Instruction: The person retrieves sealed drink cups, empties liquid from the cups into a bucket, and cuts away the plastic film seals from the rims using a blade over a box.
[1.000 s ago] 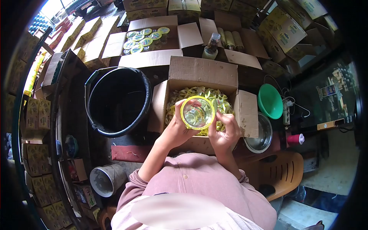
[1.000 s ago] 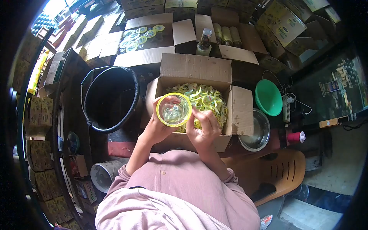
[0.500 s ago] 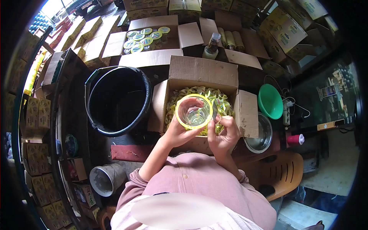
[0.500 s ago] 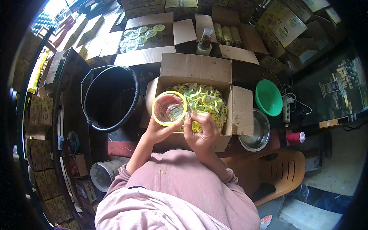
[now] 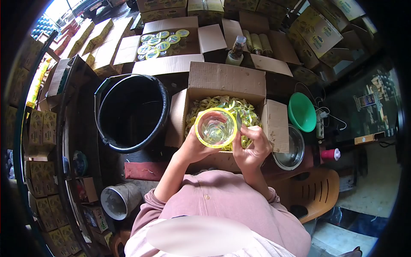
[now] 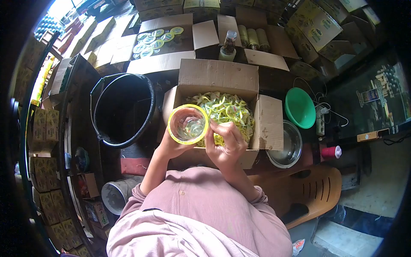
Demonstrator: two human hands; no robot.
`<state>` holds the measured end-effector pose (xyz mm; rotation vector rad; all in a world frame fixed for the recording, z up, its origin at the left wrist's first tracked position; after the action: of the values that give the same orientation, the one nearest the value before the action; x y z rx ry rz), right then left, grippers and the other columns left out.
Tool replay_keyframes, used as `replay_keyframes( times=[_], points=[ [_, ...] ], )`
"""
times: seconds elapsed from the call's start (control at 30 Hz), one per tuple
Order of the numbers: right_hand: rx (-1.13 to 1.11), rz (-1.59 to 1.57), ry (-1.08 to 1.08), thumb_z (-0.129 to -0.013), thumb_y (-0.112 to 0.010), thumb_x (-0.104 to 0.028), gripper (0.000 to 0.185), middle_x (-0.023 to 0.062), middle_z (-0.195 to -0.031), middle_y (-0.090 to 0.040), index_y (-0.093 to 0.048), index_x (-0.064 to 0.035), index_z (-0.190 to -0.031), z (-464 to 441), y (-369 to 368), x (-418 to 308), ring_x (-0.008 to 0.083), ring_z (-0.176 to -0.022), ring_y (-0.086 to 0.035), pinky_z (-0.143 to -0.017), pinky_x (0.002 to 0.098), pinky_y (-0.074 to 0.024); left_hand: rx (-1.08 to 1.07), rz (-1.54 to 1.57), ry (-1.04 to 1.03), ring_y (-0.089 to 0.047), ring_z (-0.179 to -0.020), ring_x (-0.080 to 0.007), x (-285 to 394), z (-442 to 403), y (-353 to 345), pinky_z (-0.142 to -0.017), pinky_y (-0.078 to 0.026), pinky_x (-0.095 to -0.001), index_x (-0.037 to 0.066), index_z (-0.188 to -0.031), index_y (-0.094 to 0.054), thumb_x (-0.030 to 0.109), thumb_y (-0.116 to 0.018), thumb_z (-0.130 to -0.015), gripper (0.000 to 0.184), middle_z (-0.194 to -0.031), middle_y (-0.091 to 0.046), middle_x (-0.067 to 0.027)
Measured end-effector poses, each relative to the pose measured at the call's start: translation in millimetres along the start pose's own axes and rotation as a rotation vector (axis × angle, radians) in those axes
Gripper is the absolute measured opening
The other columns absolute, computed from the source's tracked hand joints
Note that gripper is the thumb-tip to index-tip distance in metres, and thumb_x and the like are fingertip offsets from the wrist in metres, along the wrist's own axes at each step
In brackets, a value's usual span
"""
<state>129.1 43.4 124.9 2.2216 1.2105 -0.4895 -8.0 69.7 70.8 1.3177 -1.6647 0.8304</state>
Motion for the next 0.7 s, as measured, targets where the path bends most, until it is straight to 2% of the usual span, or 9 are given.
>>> replay_keyframes(
  times=[0.1,0.37,0.47,0.67,0.7],
  points=[
    [-0.011,0.037,-0.034,-0.065,-0.067,0.005,0.020,0.0084,-0.070,-0.060,-0.061,-0.0024,-0.082,0.0,-0.1,2.8,0.0178,-0.061,-0.060,-0.056,0.0262,-0.0477,-0.070,-0.120,-0.069,-0.050,-0.104,-0.0197,3.7,0.0,-3.0,-0.092,-0.040,-0.0316,0.003,-0.118,-0.039,0.007,-0.077,-0.062,0.068,-0.111,-0.049,-0.0097],
    [0.051,-0.086,-0.140,-0.069,-0.067,0.003,0.014,0.0093,-0.069,-0.060,-0.058,-0.0015,-0.079,7.9,3.6,6.5,0.0166,-0.060,-0.059,-0.053,0.0252,-0.0465,-0.008,0.298,0.015,-0.047,-0.109,-0.0184,-2.4,0.3,-4.7,-0.095,-0.037,-0.0332,0.003,-0.120,-0.036,0.006,-0.077,-0.059,0.073,-0.114,-0.048,-0.0094],
    [0.037,-0.086,-0.057,-0.069,-0.066,0.004,0.014,0.0086,-0.067,-0.059,-0.058,-0.0014,-0.079,5.5,3.7,-3.2,0.0156,-0.056,-0.058,-0.051,0.0250,-0.0457,0.018,0.215,0.073,-0.046,-0.109,-0.0191,-4.7,2.9,-2.7,-0.095,-0.037,-0.0331,0.004,-0.119,-0.039,0.008,-0.078,-0.057,0.073,-0.114,-0.047,-0.0090],
    [0.004,-0.021,0.006,-0.067,-0.066,0.006,0.019,0.0076,-0.067,-0.059,-0.060,-0.0023,-0.083,9.6,3.0,-5.1,0.0162,-0.058,-0.058,-0.053,0.0262,-0.0467,-0.084,0.022,-0.065,-0.045,-0.110,-0.0205,-8.9,6.7,-2.9,-0.096,-0.035,-0.0337,0.003,-0.114,-0.046,0.009,-0.080,-0.056,0.068,-0.114,-0.047,-0.0090],
    [-0.007,-0.023,-0.006,-0.067,-0.066,0.006,0.019,0.0075,-0.067,-0.059,-0.060,-0.0026,-0.082,9.4,2.6,-2.8,0.0163,-0.058,-0.058,-0.053,0.0262,-0.0467,-0.075,0.067,-0.022,-0.046,-0.108,-0.0222,-8.4,7.8,-4.8,-0.096,-0.035,-0.0342,0.003,-0.114,-0.046,0.009,-0.080,-0.056,0.068,-0.113,-0.047,-0.0100]
  ],
)
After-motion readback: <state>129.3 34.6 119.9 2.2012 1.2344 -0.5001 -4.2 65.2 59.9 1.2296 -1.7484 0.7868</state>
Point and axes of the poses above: each hand's wrist, its own z-axis away from the middle knuckle, its own y-axis out of the back of the hand, x = y × z, the point moved 6 cm from there along -z, towards the middle knuckle
